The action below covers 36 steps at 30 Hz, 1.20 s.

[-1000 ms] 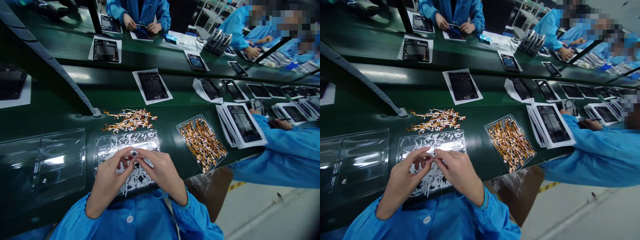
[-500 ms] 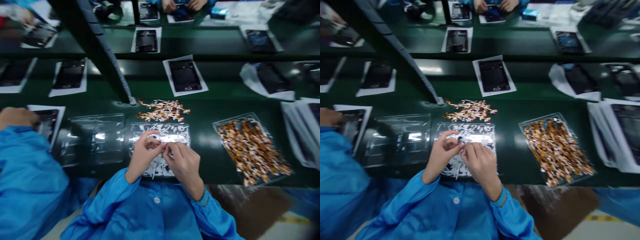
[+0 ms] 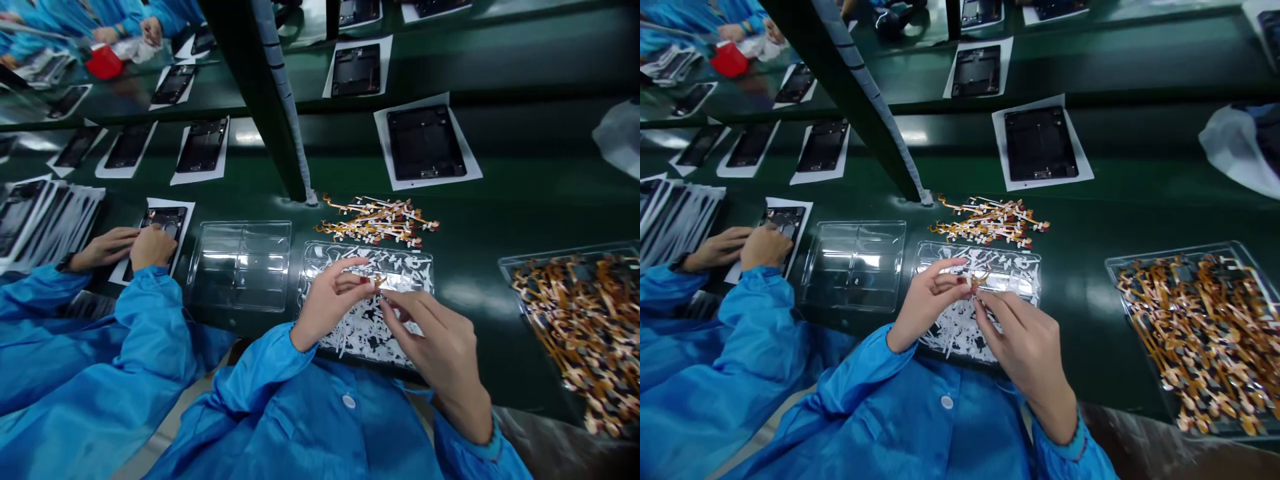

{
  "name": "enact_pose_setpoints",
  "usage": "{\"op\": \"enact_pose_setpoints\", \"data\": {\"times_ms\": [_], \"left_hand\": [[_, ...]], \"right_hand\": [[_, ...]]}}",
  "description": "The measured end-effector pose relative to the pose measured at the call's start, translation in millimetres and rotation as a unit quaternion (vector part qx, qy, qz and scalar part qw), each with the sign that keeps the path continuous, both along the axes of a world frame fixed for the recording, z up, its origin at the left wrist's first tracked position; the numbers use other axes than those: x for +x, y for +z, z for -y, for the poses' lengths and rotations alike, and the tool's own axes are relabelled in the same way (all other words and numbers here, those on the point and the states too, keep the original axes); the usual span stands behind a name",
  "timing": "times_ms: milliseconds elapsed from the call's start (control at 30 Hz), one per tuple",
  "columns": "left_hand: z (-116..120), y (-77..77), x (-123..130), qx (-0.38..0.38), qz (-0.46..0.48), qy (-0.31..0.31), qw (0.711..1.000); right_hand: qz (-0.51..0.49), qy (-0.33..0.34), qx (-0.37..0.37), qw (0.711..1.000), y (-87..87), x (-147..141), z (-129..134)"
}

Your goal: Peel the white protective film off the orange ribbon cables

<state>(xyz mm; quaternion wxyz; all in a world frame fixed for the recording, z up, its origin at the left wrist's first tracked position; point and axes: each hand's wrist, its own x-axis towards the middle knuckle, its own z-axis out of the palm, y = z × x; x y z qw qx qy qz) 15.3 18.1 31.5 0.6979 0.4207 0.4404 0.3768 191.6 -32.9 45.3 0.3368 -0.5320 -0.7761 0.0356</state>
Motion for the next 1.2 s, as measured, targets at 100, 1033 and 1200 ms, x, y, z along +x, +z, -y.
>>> {"op": "enact_pose_setpoints", "data": {"times_ms": [100, 1033, 1200], "left_hand": [[-1.7, 2.4, -2.6, 0.037, -0.034, -0.012, 0.999], [-19.7, 11.1, -218.1, 0.173, -0.462, 0.212, 0.843], [-21.9, -30.4, -269.5, 0.148, -0.533, 0.234, 0.8]], "right_hand": [[0.062, 0.012, 0.036, 0.997, 2.7, 1.8, -2.0], [0.099, 0.031, -0.148, 0.984, -2.6, 63.7, -47.2], [0.149, 0.036, -0.137, 0.979, -16.5, 31.8, -137.3]]}}
